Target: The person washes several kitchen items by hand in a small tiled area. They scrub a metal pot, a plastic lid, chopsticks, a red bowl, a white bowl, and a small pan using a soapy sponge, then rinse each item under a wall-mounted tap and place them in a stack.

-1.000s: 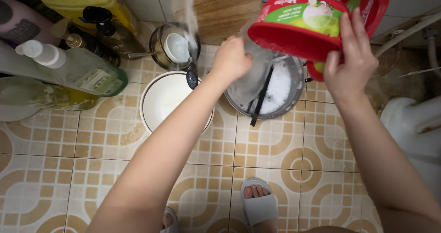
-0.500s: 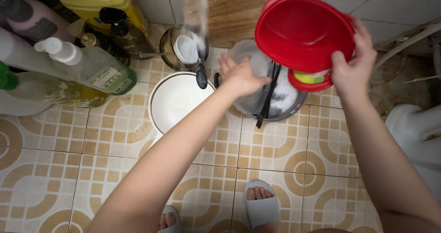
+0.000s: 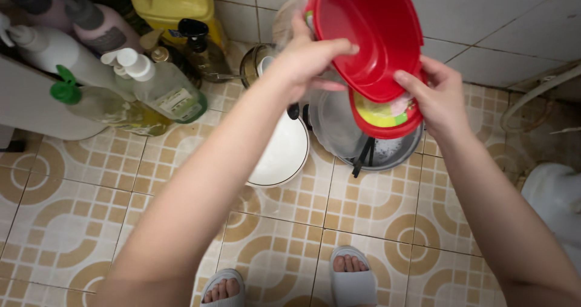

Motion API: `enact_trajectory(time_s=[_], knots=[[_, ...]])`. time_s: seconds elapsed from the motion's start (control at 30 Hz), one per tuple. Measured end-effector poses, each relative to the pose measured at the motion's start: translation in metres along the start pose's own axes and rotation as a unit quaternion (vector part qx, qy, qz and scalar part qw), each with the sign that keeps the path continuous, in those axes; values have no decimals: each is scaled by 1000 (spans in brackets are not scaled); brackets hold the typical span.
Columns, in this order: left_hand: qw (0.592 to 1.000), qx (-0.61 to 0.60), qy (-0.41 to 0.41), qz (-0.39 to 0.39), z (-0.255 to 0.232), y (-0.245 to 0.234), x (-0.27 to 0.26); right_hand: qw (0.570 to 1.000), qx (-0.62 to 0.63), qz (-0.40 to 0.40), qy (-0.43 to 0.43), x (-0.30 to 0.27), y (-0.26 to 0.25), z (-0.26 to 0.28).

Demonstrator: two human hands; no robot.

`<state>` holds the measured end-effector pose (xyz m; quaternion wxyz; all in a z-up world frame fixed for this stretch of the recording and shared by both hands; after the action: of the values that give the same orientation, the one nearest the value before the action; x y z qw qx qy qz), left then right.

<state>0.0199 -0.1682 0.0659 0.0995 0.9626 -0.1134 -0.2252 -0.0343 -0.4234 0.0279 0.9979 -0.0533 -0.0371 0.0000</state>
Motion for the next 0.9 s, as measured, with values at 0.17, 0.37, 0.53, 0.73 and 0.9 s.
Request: enact_trajectory(time_s=[0.17,0.37,0.53,0.73,0.9], knots=[[995,79,-19,66,-5,-51,-2,991,-122,1,63,21,-4,-39],[991,61,113,-32,24,-101,47,957,-176,16,232,19,-41,-121],[978,163,96,-89,55,-131,77,935,-270,93,211,15,-58,-139],[897,381,55,-217,100,-160,80,896,-436,66,-47,29,-4,-62],[898,340,52,-273,116,-158,90,989,82,105,61,76,98,-18]])
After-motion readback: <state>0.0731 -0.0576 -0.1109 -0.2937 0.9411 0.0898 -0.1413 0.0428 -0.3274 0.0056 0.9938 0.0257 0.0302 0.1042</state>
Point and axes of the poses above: each hand's wrist, its own x-axis towards the middle knuckle, its own y-axis out of the palm, z = x × y, the point moved 1 cm from there along x, towards the middle knuckle, and after that the axes turned 3 degrees about -y, right-handed, at the moved point
